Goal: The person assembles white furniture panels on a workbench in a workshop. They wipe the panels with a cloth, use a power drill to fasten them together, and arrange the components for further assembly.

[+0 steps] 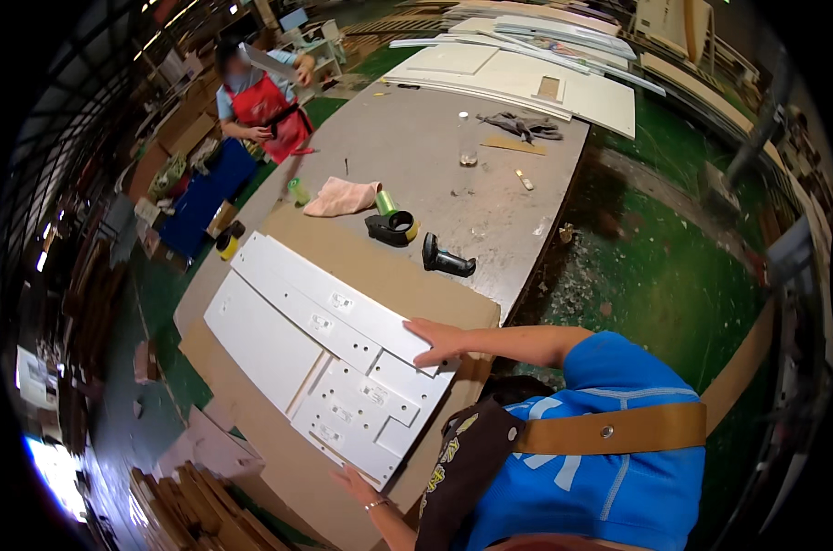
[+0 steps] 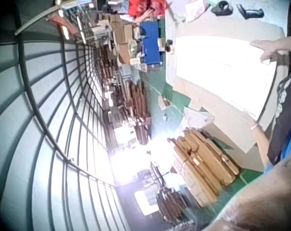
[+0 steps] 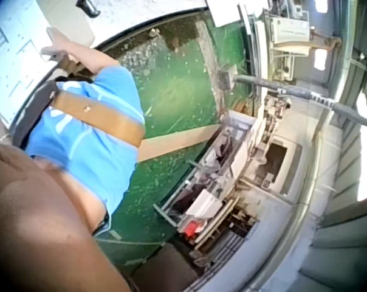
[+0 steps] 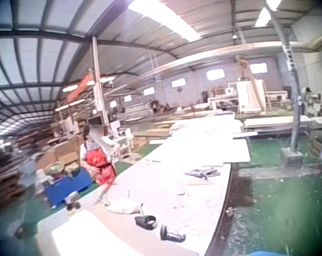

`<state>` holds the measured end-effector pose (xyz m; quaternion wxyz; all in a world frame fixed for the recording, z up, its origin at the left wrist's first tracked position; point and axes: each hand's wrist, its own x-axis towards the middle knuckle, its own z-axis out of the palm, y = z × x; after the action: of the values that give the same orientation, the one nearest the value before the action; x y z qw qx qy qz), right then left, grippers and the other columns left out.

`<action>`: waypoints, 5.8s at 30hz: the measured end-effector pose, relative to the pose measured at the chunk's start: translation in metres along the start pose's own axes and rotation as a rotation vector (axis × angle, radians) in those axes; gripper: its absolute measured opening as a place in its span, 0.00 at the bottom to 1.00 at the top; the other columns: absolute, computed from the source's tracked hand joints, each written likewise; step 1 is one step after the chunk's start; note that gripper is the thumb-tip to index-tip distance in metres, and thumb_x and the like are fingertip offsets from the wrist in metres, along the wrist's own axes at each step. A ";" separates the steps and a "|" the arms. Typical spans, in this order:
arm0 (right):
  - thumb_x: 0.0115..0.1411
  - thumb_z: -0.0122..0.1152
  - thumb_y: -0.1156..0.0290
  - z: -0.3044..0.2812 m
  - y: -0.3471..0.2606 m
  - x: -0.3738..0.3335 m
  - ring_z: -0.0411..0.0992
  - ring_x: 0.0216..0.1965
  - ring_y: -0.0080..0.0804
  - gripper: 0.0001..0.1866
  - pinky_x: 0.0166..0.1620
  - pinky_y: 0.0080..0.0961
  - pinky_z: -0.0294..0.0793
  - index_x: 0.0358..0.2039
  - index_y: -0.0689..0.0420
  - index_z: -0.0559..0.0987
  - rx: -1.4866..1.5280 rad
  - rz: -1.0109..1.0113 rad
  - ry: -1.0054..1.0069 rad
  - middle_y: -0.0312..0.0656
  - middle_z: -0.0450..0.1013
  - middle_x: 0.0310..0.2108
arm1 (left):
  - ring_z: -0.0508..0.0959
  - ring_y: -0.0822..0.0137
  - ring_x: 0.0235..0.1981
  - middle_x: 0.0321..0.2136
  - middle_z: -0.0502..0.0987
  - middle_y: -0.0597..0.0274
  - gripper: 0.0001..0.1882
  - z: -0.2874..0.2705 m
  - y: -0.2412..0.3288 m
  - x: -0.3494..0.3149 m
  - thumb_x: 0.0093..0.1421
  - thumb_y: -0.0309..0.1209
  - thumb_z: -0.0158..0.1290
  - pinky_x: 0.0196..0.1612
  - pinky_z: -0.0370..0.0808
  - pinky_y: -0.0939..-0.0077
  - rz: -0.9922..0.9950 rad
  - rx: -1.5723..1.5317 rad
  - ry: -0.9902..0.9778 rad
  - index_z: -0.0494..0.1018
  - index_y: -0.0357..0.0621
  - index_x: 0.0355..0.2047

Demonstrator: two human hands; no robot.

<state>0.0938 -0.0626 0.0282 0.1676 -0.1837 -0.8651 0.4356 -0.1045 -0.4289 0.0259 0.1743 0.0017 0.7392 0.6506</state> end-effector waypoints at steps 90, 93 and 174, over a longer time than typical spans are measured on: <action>0.60 0.48 0.38 -0.087 0.138 0.422 0.70 0.20 0.27 0.31 0.22 0.26 0.74 0.39 0.58 0.72 1.540 0.528 -0.011 0.42 0.72 0.26 | 0.56 0.46 0.64 0.62 0.57 0.44 0.24 0.378 0.101 0.035 0.46 0.36 0.64 0.60 0.48 0.36 0.703 1.304 -0.574 0.75 0.58 0.46; 0.60 0.48 0.37 -0.085 0.138 0.433 0.70 0.20 0.26 0.32 0.22 0.26 0.74 0.39 0.58 0.72 1.501 0.525 -0.010 0.42 0.72 0.26 | 0.56 0.46 0.64 0.62 0.57 0.44 0.23 0.378 0.101 0.037 0.47 0.37 0.63 0.60 0.48 0.36 0.697 1.285 -0.580 0.76 0.57 0.45; 0.54 0.52 0.66 -0.047 0.048 -0.005 0.73 0.33 0.42 0.24 0.40 0.33 0.72 0.52 0.59 0.70 0.199 0.308 -0.062 0.52 0.75 0.33 | 0.70 0.53 0.50 0.49 0.67 0.47 0.28 0.290 0.119 0.073 0.58 0.46 0.50 0.52 0.70 0.61 0.401 1.606 -0.192 0.64 0.40 0.52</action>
<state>0.1280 -0.0057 0.0149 0.0896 -0.2832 -0.7840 0.5450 -0.1240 -0.1152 0.0947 0.0633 0.3127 0.9459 -0.0589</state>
